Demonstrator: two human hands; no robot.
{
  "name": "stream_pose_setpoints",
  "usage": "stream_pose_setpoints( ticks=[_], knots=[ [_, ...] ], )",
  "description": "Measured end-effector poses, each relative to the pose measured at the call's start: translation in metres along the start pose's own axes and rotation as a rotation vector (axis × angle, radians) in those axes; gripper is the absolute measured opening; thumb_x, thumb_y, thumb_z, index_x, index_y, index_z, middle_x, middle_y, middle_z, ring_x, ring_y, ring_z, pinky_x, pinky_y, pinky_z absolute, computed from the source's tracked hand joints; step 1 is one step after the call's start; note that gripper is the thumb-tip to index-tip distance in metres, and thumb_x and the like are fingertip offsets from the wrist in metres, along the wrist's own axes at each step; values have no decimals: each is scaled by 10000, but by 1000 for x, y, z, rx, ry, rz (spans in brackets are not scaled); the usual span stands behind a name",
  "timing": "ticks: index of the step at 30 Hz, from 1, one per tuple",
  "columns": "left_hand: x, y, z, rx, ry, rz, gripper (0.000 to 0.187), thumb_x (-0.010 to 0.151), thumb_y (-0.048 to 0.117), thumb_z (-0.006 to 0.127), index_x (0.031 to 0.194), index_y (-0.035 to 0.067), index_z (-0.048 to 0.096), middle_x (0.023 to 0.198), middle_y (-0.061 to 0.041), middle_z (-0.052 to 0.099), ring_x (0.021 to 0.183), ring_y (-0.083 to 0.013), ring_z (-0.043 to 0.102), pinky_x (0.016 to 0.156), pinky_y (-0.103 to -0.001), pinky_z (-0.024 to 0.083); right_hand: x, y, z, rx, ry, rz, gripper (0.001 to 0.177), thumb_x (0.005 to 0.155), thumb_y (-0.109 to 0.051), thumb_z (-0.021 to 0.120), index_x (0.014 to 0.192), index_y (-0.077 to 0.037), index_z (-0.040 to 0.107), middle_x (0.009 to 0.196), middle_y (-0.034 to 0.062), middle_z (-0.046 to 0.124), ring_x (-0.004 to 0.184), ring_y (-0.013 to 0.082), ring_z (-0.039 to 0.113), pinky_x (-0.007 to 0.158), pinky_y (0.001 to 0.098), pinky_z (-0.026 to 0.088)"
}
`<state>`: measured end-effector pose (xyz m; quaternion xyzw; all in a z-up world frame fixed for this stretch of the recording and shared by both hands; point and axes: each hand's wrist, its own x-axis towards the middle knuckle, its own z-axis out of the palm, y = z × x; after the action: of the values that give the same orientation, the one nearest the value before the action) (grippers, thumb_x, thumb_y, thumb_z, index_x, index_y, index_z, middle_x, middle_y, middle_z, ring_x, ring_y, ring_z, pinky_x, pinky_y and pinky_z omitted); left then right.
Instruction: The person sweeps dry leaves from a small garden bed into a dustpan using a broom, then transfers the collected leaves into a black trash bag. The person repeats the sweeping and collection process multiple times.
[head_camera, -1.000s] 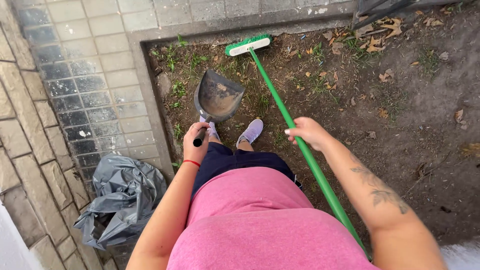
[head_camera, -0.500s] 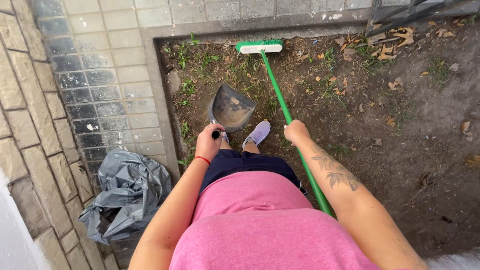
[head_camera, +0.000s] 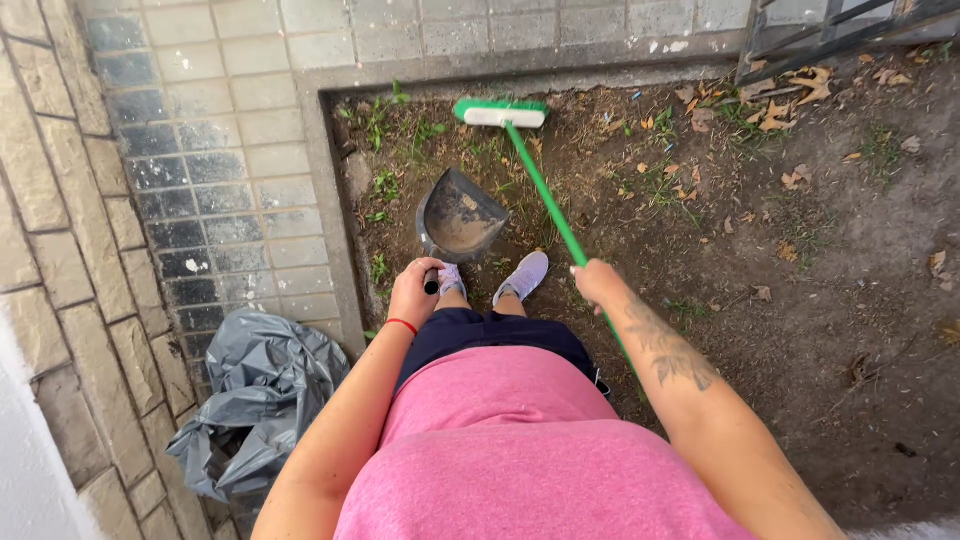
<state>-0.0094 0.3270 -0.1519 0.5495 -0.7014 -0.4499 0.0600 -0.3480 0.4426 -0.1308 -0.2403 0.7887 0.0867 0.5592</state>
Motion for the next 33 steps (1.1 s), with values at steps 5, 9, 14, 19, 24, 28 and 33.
stream_pose_setpoints(
  ticks=[5, 9, 14, 19, 24, 28, 33],
  knots=[
    [9, -22, 1, -8, -10, -13, 181, 827, 157, 741, 977, 234, 675, 1054, -31, 696, 1065, -316, 651, 919, -440, 531, -38, 25, 11, 26, -143, 53, 568, 1003, -333, 414, 1280, 158, 480, 660, 204, 618, 444, 264, 644, 402, 352, 579],
    [17, -37, 0, -14, -2, -49, 158, 845, 170, 736, 985, 220, 682, 1070, -49, 699, 1074, -322, 649, 926, -442, 528, -74, 30, 15, 19, -183, 56, 593, 997, -349, 405, 1328, 140, 459, 635, 158, 599, 429, 226, 623, 384, 313, 564],
    [20, -44, 2, 10, -11, -92, 172, 844, 172, 733, 996, 235, 681, 1095, -35, 697, 1089, -308, 647, 936, -444, 528, -65, 10, 7, 88, -62, 59, 584, 1008, -332, 409, 1342, 146, 438, 590, 140, 571, 365, 194, 575, 308, 268, 521],
    [17, -42, -5, 41, 6, -127, 189, 839, 181, 730, 995, 270, 675, 1079, -28, 695, 1083, -306, 651, 936, -443, 531, -13, 2, -8, 194, 36, 5, 531, 999, -322, 429, 1218, 151, 529, 621, 167, 589, 404, 243, 613, 349, 335, 567],
    [11, -38, -9, 10, 25, -139, 198, 839, 153, 723, 999, 260, 676, 1073, -43, 697, 1080, -312, 651, 922, -441, 536, 11, 23, -1, 284, -9, 17, 490, 985, -316, 464, 1072, 152, 579, 645, 154, 559, 451, 213, 575, 378, 351, 555],
    [9, -38, -10, 1, 31, -129, 206, 830, 140, 733, 996, 248, 679, 1067, -44, 700, 1076, -315, 655, 923, -442, 537, 0, 16, 3, 358, -25, 19, 482, 982, -343, 453, 983, 125, 571, 620, 120, 517, 447, 179, 531, 359, 331, 534],
    [13, -35, -10, 11, 3, -171, 185, 849, 174, 719, 1003, 265, 674, 1087, -24, 691, 1091, -307, 647, 941, -451, 528, -17, 8, 12, 224, -103, -4, 468, 994, -294, 457, 1119, 147, 551, 675, 136, 556, 453, 179, 555, 347, 333, 546]
  ],
)
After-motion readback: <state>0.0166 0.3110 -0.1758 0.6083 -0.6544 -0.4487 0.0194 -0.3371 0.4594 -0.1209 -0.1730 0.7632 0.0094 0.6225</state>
